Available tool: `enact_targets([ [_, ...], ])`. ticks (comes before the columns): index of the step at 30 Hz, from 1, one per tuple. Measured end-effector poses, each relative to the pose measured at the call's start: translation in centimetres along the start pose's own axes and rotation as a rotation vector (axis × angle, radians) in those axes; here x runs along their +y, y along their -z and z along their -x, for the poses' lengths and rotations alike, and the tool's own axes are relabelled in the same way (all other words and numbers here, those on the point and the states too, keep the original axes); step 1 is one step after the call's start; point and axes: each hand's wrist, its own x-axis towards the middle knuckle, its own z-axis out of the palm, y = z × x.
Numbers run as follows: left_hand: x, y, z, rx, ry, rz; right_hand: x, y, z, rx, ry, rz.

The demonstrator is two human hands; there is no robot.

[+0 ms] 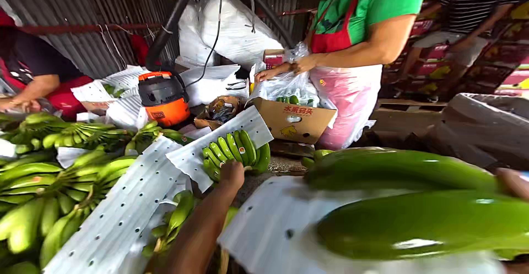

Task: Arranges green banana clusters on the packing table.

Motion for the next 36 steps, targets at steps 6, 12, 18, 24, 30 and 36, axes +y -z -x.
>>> enact_targets([
  [6, 1.3, -3.6, -5.2, -0.033, -0.075, -0.037, 5.8, -11.4, -9.6, -0.305, 0.927, 0.406],
  [12, -3.9, 0.4, -6.4, 0.012, -0.010, 0.038, 7.8, -21.4, -12.2, -0.448, 1.088, 0.392],
  [18, -9.1, 4.9, -7.0, 0.018, 0.206, 0.195, 8.8, -30.4, -16.1, -0.600, 1.085, 0.387],
  [24, -9.1, 5.7, -4.6, 0.094, 0.068, 0.168, 8.7, -29.4, -14.6, -0.635, 0.580, 0.363],
  [30, -15.3, 4.9, 11.3, 0.145, 0.141, -0.038, 15.2, -17.8, -10.4, -0.385, -0.413, 0.444],
  [36, -22.4, -2.9, 19.4, 0.189, 0.431, 0.041, 15.9, -14.8, -8.7, -0.495, -0.757, 0.526],
])
